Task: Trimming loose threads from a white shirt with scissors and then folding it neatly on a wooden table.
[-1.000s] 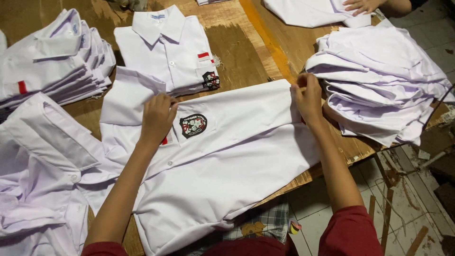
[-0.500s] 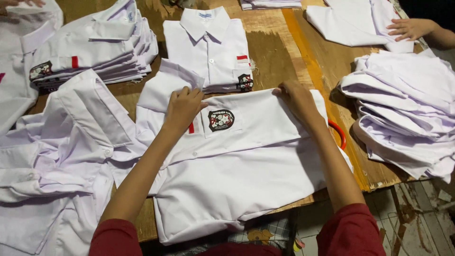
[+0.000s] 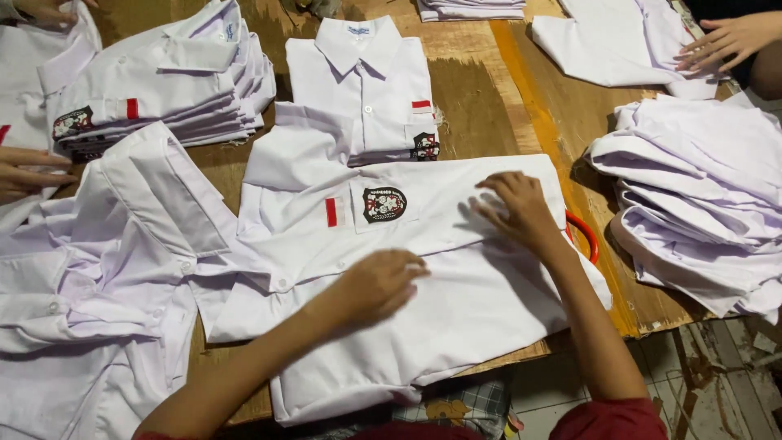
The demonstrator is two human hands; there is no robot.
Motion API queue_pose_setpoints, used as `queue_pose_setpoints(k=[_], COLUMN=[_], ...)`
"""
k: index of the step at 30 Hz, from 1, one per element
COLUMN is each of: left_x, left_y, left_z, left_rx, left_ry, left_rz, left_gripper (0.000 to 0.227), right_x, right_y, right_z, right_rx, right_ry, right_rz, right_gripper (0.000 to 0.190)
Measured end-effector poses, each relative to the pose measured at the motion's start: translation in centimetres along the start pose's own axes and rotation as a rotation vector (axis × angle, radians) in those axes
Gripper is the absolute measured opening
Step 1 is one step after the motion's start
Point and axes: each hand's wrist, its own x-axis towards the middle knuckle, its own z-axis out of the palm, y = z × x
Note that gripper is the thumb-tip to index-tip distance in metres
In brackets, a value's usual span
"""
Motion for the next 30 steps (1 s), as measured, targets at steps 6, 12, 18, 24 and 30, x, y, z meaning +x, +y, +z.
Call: queue_pose_setpoints(k=[6, 12, 18, 24, 30], left_x=[-5.0, -5.2, -4.3, -4.1, -5.1], left_y=[2.9, 3.0, 0.1, -4.0, -5.2], left_z=[-0.2, -1.9, -0.4, -1.1, -2.7], left_rx=[0.034, -0.069, 0.161, 0.522, 0.323], left_ry=[-0.371, -0.540, -0.157, -0.205, -0.382], left_rz=[0.100, 0.144, -0.030, -0.227, -0.378], left_gripper=[0.052, 0.049, 0.041, 0.062, 0.052], right_x=[-5.9, -9.3, -15.5, -15.9, -17.6], right_y=[-0.3, -0.5, -2.3, -5.2, -4.1], right_z=[-2.0, -4.4, -5.0, -7.7, -8.8], right_rx=[-0.258, -0.093, 0.011, 0.079, 0.129], right_ry=[-0.148, -0.016, 0.141, 0.053, 0.202], right_rz=[0.003, 0.413, 0.809, 1.041, 1.049], right_gripper=[0.083, 0.072, 0.040, 0.053, 0.045])
